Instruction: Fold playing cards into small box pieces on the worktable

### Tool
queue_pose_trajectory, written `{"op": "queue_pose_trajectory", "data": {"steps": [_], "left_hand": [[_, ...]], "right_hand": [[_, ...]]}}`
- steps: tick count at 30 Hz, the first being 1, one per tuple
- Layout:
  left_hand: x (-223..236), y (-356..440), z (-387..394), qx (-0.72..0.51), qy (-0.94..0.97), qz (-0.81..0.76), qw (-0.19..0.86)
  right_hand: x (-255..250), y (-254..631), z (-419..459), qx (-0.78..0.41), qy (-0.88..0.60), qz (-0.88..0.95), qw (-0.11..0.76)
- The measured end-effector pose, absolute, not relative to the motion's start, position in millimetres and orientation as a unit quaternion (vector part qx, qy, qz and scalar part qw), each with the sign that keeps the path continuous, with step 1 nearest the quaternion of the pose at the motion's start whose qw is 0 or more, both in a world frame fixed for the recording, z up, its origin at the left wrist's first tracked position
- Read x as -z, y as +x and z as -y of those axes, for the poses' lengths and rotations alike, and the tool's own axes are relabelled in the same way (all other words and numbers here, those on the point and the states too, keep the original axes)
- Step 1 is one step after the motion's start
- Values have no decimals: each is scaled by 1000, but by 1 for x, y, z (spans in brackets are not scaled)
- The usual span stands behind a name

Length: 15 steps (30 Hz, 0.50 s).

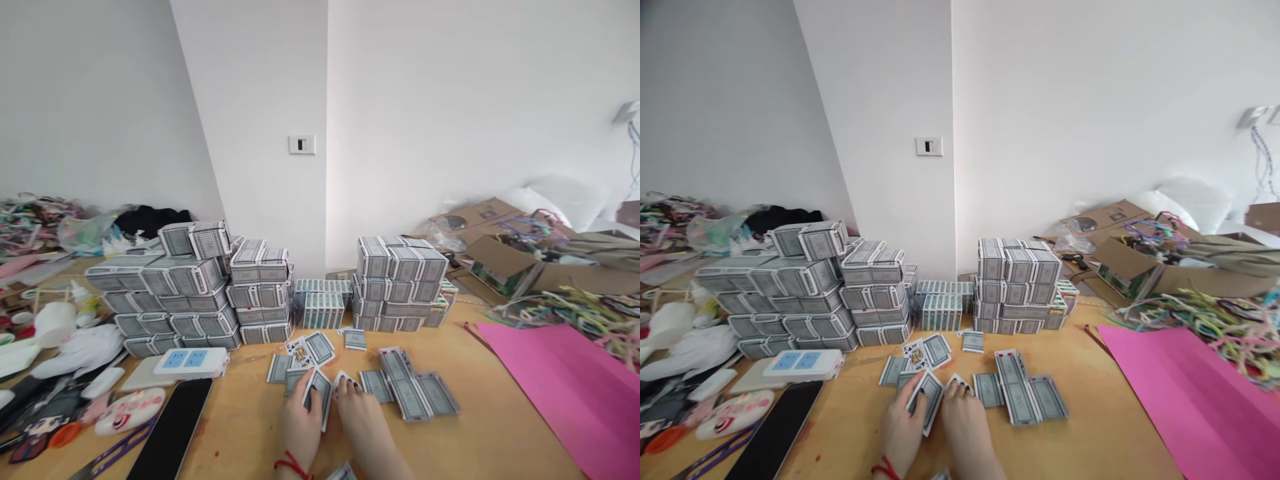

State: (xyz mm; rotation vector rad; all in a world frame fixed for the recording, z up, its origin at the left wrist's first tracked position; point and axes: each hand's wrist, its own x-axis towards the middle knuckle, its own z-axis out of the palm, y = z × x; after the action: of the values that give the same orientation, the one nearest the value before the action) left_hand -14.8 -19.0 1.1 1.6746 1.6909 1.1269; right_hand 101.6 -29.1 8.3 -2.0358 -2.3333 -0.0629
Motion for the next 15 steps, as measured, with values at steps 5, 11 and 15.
{"op": "queue_pose_trajectory", "data": {"steps": [5, 11, 15], "left_hand": [[-3, -15, 22, -361, 646, -635, 222], [3, -5, 24, -360, 667, -600, 255], [10, -1, 23, -378, 667, -570, 293]], "right_hand": [[-17, 111, 27, -26, -647, 762, 10], [-9, 107, 29, -19, -647, 761, 41], [-4, 101, 33, -16, -649, 760, 45]]}}
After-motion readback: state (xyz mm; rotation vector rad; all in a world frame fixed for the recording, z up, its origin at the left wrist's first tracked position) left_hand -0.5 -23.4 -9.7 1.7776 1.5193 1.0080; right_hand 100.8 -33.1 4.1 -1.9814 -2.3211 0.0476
